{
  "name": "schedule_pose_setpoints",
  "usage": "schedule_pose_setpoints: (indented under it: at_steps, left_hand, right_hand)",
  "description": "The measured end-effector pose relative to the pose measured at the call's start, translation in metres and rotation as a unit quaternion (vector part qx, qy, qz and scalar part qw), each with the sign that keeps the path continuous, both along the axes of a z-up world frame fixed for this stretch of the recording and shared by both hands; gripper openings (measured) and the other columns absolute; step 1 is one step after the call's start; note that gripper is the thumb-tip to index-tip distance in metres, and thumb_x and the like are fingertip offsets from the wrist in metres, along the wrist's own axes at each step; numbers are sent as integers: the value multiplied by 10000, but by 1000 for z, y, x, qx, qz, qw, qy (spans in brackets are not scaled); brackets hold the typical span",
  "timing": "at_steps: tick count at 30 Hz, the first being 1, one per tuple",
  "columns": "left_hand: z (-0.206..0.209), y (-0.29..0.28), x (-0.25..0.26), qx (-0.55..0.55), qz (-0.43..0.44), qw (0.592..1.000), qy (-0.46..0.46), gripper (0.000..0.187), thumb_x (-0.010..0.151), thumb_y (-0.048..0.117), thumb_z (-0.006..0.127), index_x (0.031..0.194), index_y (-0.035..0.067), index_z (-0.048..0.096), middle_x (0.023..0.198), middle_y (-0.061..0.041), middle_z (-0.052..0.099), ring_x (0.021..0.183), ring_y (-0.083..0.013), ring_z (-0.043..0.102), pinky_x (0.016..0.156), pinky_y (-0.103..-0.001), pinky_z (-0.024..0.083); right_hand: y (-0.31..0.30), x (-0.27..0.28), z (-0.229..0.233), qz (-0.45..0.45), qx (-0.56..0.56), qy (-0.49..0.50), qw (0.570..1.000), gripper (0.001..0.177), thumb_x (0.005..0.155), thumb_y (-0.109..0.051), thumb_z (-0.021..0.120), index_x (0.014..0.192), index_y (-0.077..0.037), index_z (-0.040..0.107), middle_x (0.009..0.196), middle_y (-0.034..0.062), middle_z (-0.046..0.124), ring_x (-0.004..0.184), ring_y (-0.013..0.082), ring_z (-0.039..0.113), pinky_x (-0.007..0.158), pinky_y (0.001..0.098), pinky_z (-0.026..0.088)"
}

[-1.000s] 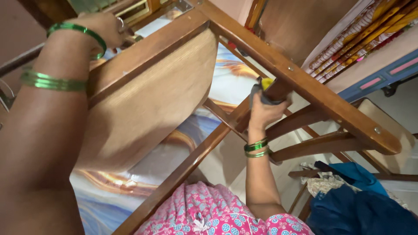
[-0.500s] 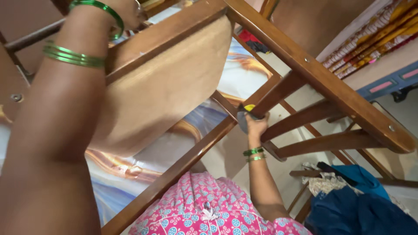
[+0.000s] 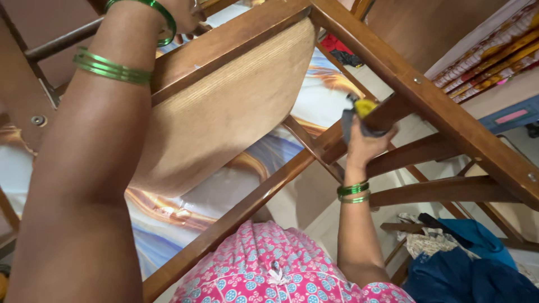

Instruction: The person wipes the wooden frame and woven seat of a chair using a yellow and gray cloth. The chair is positioned upside down on a table while the person systematically cleans the frame and seat surfaces.

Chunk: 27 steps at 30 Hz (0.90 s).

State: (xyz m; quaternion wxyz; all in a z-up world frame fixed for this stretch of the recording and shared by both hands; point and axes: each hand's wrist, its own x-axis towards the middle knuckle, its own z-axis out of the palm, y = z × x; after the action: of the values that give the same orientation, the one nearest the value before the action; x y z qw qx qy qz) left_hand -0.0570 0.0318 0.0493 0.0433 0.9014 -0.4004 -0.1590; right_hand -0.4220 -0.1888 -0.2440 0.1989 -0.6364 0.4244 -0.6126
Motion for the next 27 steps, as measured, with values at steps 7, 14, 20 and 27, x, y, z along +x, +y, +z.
schedule_pose_setpoints:
  at_steps: [7,14,20,27]
  left_hand:
    - [-12,-7,13,-7,-62,998,-2,340,1022,175,489,1269,172,723,1068,-61,773,882,-237,746,746,-439,603]
    - [-23,-10,26,45,-91,985,-138,308,992,195,567,1236,138,747,1076,-135,760,907,-346,714,774,-480,564]
    - [-20,-14,27,50,-57,994,-79,288,977,145,578,1193,89,760,986,-124,789,849,-304,735,763,-477,574]
    - [-13,-5,20,-36,-96,994,-23,429,917,256,714,1307,88,656,986,-171,754,775,-273,738,651,-440,588]
  right_hand:
    - [32,-29,-167,26,115,196,973,913,747,-236,909,1427,116,411,1281,330,597,1181,466,604,1012,500,480]
    - [88,-42,-236,16,8,329,944,863,827,-82,651,1551,139,237,1405,412,460,1275,522,490,1105,519,402]
    - [106,-38,-200,138,21,449,883,659,796,-46,619,1443,-157,558,1356,183,590,1281,381,498,1087,528,380]
    - [37,53,-151,146,-65,377,912,641,807,-3,601,1446,-39,561,1408,216,568,1351,407,497,1156,492,381]
